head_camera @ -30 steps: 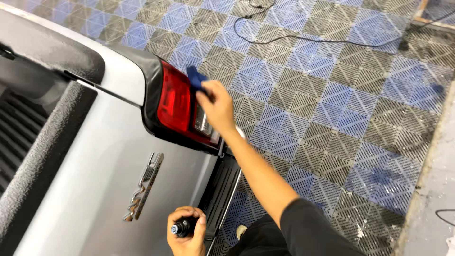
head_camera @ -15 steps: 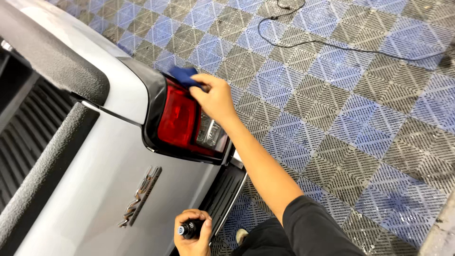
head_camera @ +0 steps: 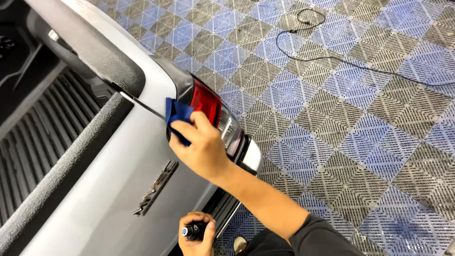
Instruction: The person applies liquid from a small bottle onto a blue cloth and wipes the truck's bed rails, tailgate, bumper, rear quarter panels, and door panels, moving around the vehicle to treat different exterior surfaces.
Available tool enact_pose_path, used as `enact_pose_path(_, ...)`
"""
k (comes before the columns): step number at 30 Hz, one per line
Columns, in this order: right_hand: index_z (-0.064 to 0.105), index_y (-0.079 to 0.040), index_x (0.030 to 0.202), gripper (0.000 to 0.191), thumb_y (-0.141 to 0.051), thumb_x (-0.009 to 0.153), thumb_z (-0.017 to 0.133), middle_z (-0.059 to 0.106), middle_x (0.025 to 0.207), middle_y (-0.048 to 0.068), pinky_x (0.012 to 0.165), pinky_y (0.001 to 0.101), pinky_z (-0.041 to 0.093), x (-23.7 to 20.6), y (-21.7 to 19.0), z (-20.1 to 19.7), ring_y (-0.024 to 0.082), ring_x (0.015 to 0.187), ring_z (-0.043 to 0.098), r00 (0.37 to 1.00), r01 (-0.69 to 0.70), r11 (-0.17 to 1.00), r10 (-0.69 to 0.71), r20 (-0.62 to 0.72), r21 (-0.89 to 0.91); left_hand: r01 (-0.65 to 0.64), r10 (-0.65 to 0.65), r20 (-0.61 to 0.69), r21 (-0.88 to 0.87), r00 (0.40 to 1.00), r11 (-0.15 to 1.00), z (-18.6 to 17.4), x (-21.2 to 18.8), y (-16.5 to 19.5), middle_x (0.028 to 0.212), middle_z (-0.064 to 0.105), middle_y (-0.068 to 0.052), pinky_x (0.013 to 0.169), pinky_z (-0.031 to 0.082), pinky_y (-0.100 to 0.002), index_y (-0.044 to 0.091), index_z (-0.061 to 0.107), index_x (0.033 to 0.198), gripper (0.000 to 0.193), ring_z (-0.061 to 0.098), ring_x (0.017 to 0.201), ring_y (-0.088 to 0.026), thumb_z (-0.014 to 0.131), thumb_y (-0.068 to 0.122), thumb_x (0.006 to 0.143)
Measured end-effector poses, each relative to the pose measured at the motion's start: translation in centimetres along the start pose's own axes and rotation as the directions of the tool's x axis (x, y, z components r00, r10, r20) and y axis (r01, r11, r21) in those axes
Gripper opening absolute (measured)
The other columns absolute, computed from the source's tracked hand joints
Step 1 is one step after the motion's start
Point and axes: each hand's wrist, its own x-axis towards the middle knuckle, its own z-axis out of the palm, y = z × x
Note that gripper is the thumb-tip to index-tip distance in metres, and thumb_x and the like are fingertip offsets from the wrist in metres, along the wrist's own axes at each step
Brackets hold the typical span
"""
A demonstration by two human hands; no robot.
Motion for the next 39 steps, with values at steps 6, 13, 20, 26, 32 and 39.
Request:
enact_pose_path(6,0.076,-0.008,0.092,0.019,-0.015,0.075,0.081,0.066,0.088,0.015,0.073,0.0428,0.055,6.1,5.3,1.8,0.033,0.081,0.067,0.998,-0.054,0.983,0.058,0.017,-0.176,0.045,-0.044,0.024,-0.05,0.999,0.998,-0.4,-0.6,0.6,0.095,0.06,-0.015,0.075,0.057,-0.036,-0.001,0.057,0.101,0.032,0.065,0.083,-0.023,0.07,-0.017,0.077)
enact_pose_path(13,0.069,-0.005,0.108,0.024,-0.004,0.086,0.078,0.06,0.107,0.014,0.076,0.0348,0.058,-5.7,2.5,3.7,0.029,0.087,0.067,0.989,0.076,0.994,-0.085,-0.124,-0.073,0.161,-0.159,0.044,-0.047,0.986,0.986,-0.6,-0.9,1.5,0.097,0.059,-0.016,0.07,0.055,-0.034,0.0,0.056,0.099,0.033,0.064,0.084,-0.022,0.07,-0.018,0.076)
enact_pose_path(20,0.073,-0.004,0.107,0.017,-0.003,0.091,0.078,0.065,0.1,0.009,0.074,0.0298,0.051,-4.1,9.7,1.1,0.022,0.082,0.064,0.98,-0.08,0.995,0.069,-0.189,-0.055,0.079,-0.077,0.139,-0.01,0.987,0.997,-0.3,0.2,2.9,0.1,0.058,-0.014,0.08,0.055,-0.034,0.001,0.055,0.103,0.033,0.062,0.088,-0.022,0.069,-0.018,0.079)
enact_pose_path(26,0.066,0.001,0.115,0.022,-0.002,0.094,0.071,0.065,0.104,0.005,0.084,0.0261,0.052,-8.6,19.9,1.1,0.013,0.094,0.063,0.891,-0.31,0.867,0.408,-0.199,0.391,0.078,-0.091,0.217,0.067,0.972,0.995,0.2,0.9,3.7,0.105,0.056,-0.013,0.09,0.052,-0.038,0.002,0.052,0.11,0.035,0.061,0.095,-0.023,0.068,-0.012,0.083)
enact_pose_path(32,0.063,-0.002,0.116,0.026,-0.003,0.092,0.072,0.066,0.1,0.008,0.071,0.0292,0.052,-14.5,15.7,1.9,0.015,0.082,0.064,0.698,-0.528,0.735,0.661,-0.276,0.426,0.119,-0.121,0.236,0.022,0.964,0.993,0.9,0.7,2.9,0.107,0.056,-0.013,0.093,0.053,-0.041,0.003,0.051,0.112,0.035,0.06,0.097,-0.024,0.067,-0.011,0.084)
enact_pose_path(39,0.066,-0.007,0.116,0.023,-0.008,0.094,0.074,0.061,0.119,0.014,0.086,0.0332,0.056,-14.9,10.8,4.8,0.026,0.096,0.067,0.931,-0.178,0.982,0.19,-0.311,0.065,0.071,-0.057,0.225,-0.053,0.973,0.996,0.5,0.5,0.7,0.106,0.058,-0.016,0.093,0.053,-0.044,0.002,0.052,0.114,0.035,0.061,0.097,-0.027,0.069,-0.009,0.085)
